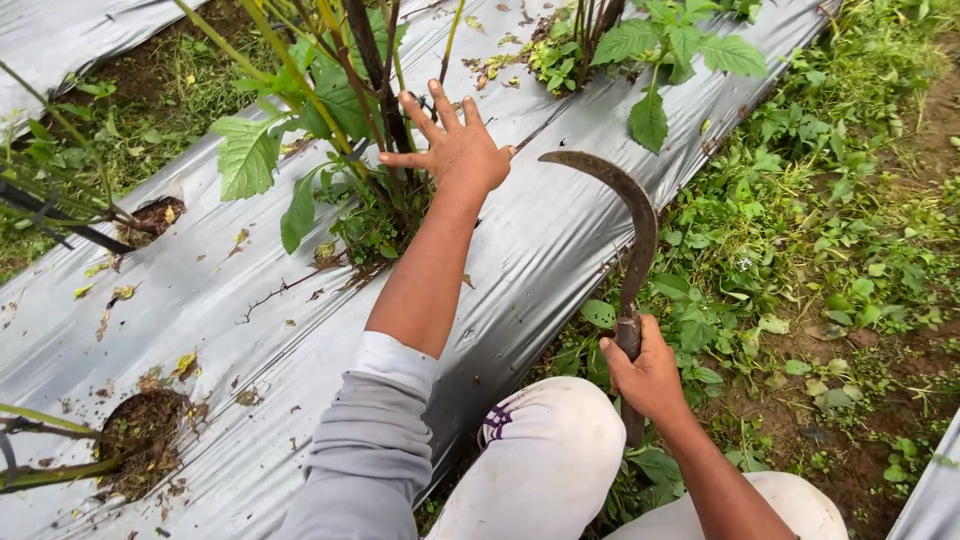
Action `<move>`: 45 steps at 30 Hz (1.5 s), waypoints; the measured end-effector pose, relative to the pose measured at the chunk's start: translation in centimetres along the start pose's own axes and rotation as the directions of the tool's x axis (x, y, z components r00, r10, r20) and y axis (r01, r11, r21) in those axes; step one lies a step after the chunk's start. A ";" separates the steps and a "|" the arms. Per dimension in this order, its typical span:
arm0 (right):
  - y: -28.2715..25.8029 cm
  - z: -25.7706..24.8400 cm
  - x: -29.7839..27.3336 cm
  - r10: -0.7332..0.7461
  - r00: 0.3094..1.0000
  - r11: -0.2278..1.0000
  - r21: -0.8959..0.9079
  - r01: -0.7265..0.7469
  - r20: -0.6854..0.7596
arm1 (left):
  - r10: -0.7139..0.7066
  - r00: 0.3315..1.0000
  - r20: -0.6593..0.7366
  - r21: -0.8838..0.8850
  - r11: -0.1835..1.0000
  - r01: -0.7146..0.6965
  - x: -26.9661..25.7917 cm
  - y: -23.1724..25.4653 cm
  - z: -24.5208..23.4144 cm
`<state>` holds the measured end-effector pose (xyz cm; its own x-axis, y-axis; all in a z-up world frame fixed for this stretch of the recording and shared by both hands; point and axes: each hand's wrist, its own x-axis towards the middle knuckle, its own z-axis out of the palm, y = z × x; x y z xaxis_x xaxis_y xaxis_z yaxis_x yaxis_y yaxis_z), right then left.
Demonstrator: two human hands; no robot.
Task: The person uses a sickle to cut weeds and clear debris around the base of plants growing through a plastic mulch sheet. They pull out the cut weeds by hand and toss them aside, moving along the row to clear the area around each plant.
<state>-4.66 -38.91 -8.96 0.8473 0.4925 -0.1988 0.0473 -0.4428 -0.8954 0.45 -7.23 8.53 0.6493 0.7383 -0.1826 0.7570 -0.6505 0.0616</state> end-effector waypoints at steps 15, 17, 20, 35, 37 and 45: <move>6.1 -3.7 -1.7 -0.142 0.977 0.979 0.121 0.162 -0.156 | 0.090 0.884 -0.459 -0.187 0.963 -0.195 19.6 -4.7 6.6; 6.0 -4.4 -2.2 -0.197 0.968 0.962 0.160 0.221 -0.156 | 0.157 0.839 -0.522 -0.088 0.968 -0.236 17.2 -4.5 5.0; 6.1 -5.2 -2.6 -0.199 0.962 0.963 0.146 0.228 -0.189 | 0.250 0.698 -0.671 -0.081 0.911 -0.405 13.4 -2.7 0.9; 2.5 -9.3 -6.0 0.019 0.946 0.963 0.262 0.070 -0.324 | 0.248 0.337 -0.908 -0.282 0.231 -0.931 -3.8 19.4 -2.5; 1.4 -10.4 -6.6 0.084 0.917 0.951 0.307 0.043 -0.389 | 0.221 0.438 -0.871 -0.436 0.064 -0.898 -6.7 22.4 -1.2; 2.3 -15.9 -10.4 0.361 0.649 0.877 0.480 0.008 -0.669 | 0.372 0.776 -0.510 -0.857 -0.301 -0.419 -12.0 25.9 13.5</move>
<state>-5.00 -56.97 -2.63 0.9214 -0.3414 -0.1857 -0.2062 -0.0247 -0.9782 11.25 -35.36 -0.89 0.8224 0.4218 0.3818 -0.4373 0.0394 0.8985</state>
